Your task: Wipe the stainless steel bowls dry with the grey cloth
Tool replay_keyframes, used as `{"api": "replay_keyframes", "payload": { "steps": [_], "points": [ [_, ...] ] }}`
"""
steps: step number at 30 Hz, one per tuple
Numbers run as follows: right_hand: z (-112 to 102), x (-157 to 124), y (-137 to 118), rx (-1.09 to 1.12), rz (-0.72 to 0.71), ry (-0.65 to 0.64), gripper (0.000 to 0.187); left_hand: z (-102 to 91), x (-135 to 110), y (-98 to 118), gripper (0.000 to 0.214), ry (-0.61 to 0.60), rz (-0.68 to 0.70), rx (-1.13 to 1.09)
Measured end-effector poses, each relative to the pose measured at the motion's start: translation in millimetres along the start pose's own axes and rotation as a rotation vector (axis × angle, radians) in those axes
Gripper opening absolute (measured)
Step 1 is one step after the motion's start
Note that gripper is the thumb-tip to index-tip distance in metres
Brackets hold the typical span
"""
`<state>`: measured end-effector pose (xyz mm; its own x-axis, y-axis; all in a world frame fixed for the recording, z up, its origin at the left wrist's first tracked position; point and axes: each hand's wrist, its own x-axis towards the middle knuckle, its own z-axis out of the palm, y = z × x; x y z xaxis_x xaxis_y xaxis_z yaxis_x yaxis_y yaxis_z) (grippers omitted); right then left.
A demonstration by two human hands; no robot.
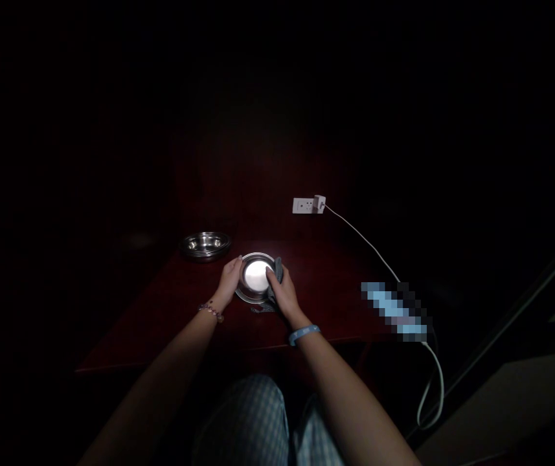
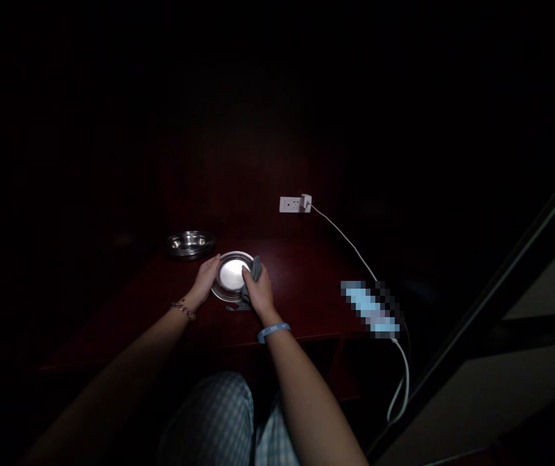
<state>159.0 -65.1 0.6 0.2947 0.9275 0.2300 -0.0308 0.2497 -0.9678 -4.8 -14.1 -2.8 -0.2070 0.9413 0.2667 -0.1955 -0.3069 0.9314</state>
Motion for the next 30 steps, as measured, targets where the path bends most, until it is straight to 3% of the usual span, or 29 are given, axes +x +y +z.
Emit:
{"api": "replay_keyframes", "payload": {
  "steps": [6,12,15,20,26,30],
  "points": [
    [-7,10,2,0.151,0.055,0.100,0.044,-5.3,9,-4,0.038,0.117,-0.115,-0.208],
    [-9,11,-3,0.161,0.097,-0.059,0.042,-2.3,11,-1,0.016,0.280,-0.187,-0.451],
    [-10,11,-4,0.131,0.105,-0.087,0.033,-1.5,11,3,0.013,0.334,-0.228,-0.522],
    [-15,13,-2,-0.096,0.118,-0.070,0.018,-5.8,15,7,0.015,0.374,-0.279,-0.602],
    [-16,12,-4,-0.467,0.117,0.055,0.029,-3.7,13,11,0.017,0.362,-0.266,-0.631],
    [-13,12,2,-0.517,0.111,0.117,0.034,0.9,9,14,0.018,0.345,-0.229,-0.615]
  ]
}}
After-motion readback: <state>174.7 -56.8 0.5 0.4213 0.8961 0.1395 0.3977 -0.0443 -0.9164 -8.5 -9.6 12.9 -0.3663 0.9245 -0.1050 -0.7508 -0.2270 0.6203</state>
